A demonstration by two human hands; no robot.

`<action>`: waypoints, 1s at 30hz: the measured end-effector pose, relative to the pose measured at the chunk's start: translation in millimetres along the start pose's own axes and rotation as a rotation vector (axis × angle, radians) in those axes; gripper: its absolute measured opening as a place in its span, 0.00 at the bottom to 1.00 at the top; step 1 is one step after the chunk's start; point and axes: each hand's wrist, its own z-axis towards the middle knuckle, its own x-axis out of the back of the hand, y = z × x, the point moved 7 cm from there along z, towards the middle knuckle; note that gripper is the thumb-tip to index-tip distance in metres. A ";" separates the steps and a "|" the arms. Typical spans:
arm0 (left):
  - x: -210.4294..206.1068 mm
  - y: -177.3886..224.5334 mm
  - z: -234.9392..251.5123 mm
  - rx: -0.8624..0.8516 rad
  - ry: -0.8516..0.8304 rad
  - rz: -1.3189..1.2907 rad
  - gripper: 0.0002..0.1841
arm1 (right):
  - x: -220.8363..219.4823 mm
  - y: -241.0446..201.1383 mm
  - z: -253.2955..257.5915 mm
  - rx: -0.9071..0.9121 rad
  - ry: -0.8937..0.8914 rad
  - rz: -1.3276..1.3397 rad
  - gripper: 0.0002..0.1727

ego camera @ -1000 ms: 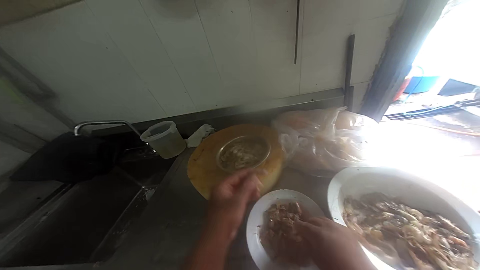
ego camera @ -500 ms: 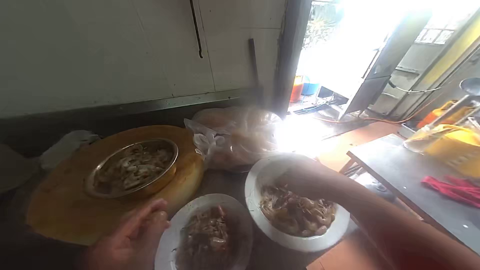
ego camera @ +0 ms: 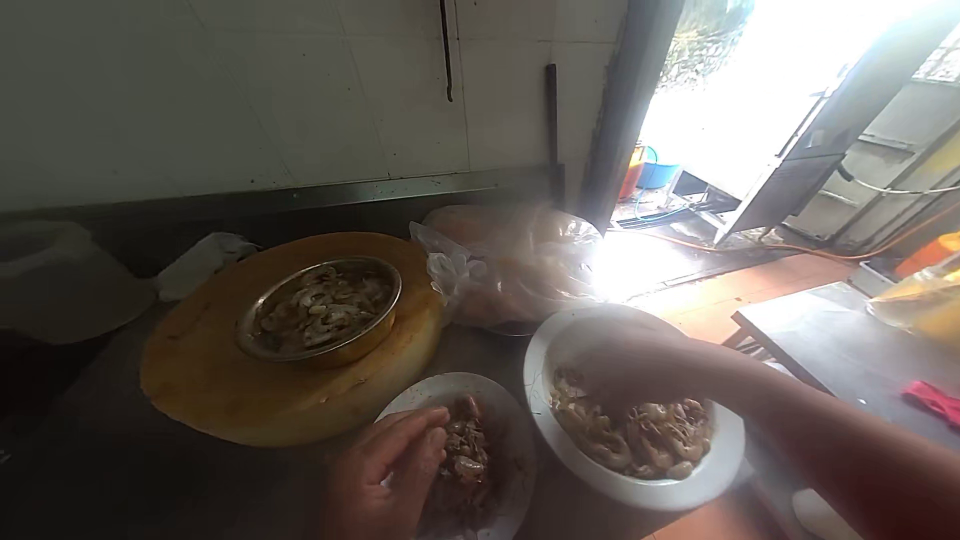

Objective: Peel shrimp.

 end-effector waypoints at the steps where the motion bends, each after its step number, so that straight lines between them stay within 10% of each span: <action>1: -4.6 4.7 2.1 -0.018 -0.011 -0.013 0.14 | 9.3 -2.5 -5.5 0.023 0.052 0.039 0.06; 9: -59.8 60.5 12.5 -0.373 0.171 0.409 0.19 | 22.6 -68.3 -13.9 0.217 0.326 0.429 0.03; 20: -26.4 36.2 -4.2 -0.343 0.334 0.582 0.13 | -15.1 -121.6 29.7 0.326 0.325 0.756 0.05; 30: 18.1 -34.0 -15.4 0.416 0.331 -0.612 0.14 | -32.3 -135.1 34.4 0.322 0.304 0.747 0.03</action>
